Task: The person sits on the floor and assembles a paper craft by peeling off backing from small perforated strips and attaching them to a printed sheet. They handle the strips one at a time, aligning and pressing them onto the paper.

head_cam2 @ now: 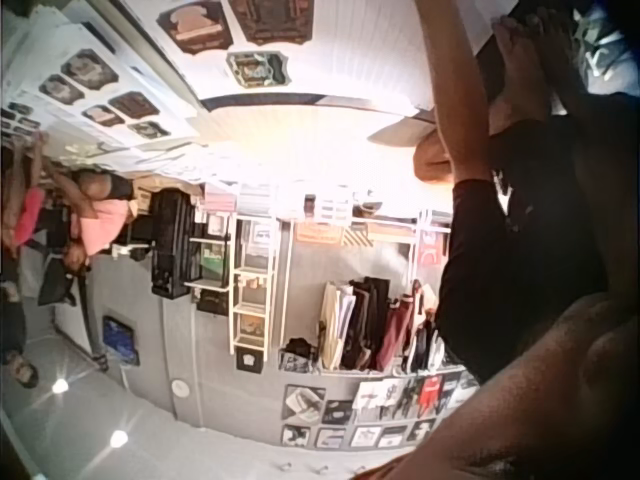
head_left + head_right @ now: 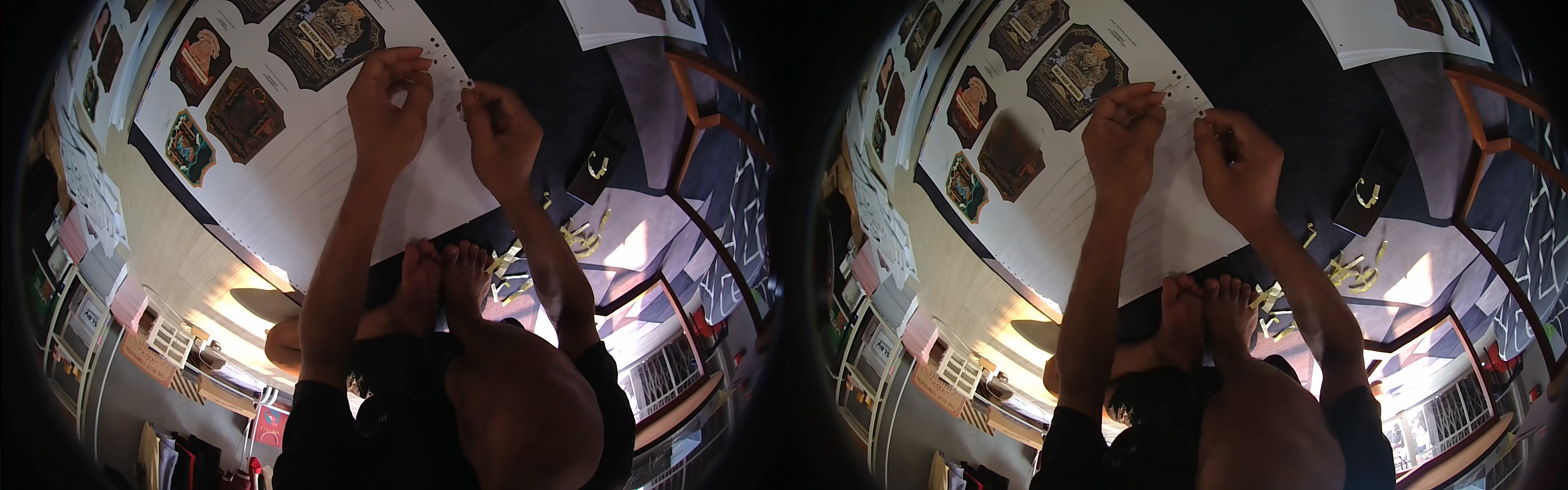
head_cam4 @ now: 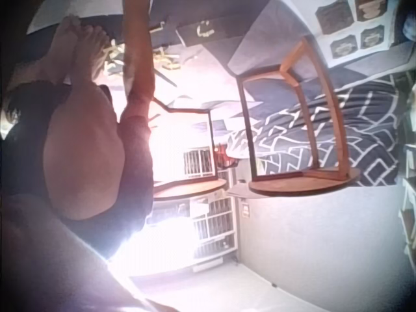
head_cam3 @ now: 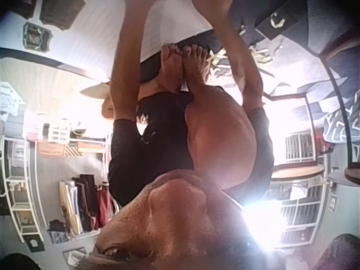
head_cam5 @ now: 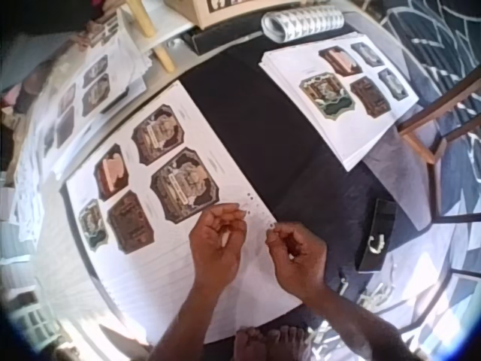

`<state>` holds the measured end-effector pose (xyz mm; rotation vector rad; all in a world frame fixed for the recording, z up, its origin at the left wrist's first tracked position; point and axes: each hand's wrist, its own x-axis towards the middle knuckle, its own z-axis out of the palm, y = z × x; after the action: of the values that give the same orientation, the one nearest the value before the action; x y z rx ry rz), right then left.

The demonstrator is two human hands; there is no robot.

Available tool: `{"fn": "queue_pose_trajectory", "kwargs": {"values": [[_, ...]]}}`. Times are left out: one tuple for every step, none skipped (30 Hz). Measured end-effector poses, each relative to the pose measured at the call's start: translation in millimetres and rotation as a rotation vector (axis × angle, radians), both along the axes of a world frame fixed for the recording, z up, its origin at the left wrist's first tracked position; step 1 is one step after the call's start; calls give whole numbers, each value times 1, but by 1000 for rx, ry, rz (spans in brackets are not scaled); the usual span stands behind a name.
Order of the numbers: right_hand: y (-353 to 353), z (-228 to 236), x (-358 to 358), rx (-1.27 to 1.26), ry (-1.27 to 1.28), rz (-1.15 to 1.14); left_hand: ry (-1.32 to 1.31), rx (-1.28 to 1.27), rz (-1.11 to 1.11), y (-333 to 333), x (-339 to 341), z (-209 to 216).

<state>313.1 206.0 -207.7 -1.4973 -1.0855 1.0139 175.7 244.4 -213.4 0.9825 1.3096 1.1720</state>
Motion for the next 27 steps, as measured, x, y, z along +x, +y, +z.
{"fn": "queue_pose_trajectory", "kwargs": {"values": [[2, 3, 3, -29, 34, 0, -8, -16, -40, -1, -3, 2], [4, 4, 5, -58, 68, -1, -16, -32, -80, -1, -4, 4], [6, 3, 9, -22, 62, 17, -39, -38, -99, -2, -4, 4], [11, 0, 13, 14, 55, 35, -63, -44, -118, -2, -5, 5], [14, -1, 15, 50, 48, 54, -86, -50, -137, -3, -5, 6], [16, 0, 16, 60, 53, 80, -86, -47, -143, -3, -5, 6], [18, 2, 17, 71, 57, 106, -87, -44, -150, -3, -5, 6], [19, 3, 18, 81, 61, 132, -87, -42, -157, -3, -4, 6], [21, 2, 19, 90, 25, 147, -99, -47, -163, -4, -4, 6], [22, 1, 21, 101, -10, 161, -108, -52, -169, -4, -3, 7], [23, 1, 21, 111, -44, 175, -118, -57, -176, -4, -2, 7], [23, 2, 20, 101, -39, 170, -97, -56, -180, -5, -2, 8], [23, 3, 20, 92, -34, 165, -77, -56, -184, -4, -2, 8], [22, 4, 19, 82, -29, 159, -57, -55, -189, -4, -2, 9], [22, 4, 19, 73, -30, 169, -48, -44, -180, -4, -2, 8], [22, 4, 20, 64, -31, 179, -40, -33, -170, -4, -1, 6], [22, 4, 20, 55, -33, 189, -32, -21, -160, -4, -1, 5], [22, 4, 20, 56, -32, 187, -26, -21, -162, -5, -1, 5], [22, 3, 20, 58, -33, 185, -21, -20, -164, -5, -1, 5], [21, 2, 20, 60, -33, 183, -16, -19, -166, -5, 0, 5], [21, 1, 21, 52, -34, 190, -2, -9, -170, -5, 0, 5], [21, 1, 22, 44, -35, 199, 12, 0, -173, -5, 0, 4], [20, 0, 23, 36, -36, 208, 26, 9, -176, -5, 0, 3], [20, 0, 24, 34, 34, 209, 29, 23, -159, -5, 1, 2], [20, -1, 24, 32, 104, 211, 32, 37, -141, -6, 4, 1], [20, -1, 25, 30, 174, 212, 34, 52, -124, -6, 6, 2], [19, 0, 26, 10, 213, 217, -1, 7, -119, -7, 8, 4]]}}
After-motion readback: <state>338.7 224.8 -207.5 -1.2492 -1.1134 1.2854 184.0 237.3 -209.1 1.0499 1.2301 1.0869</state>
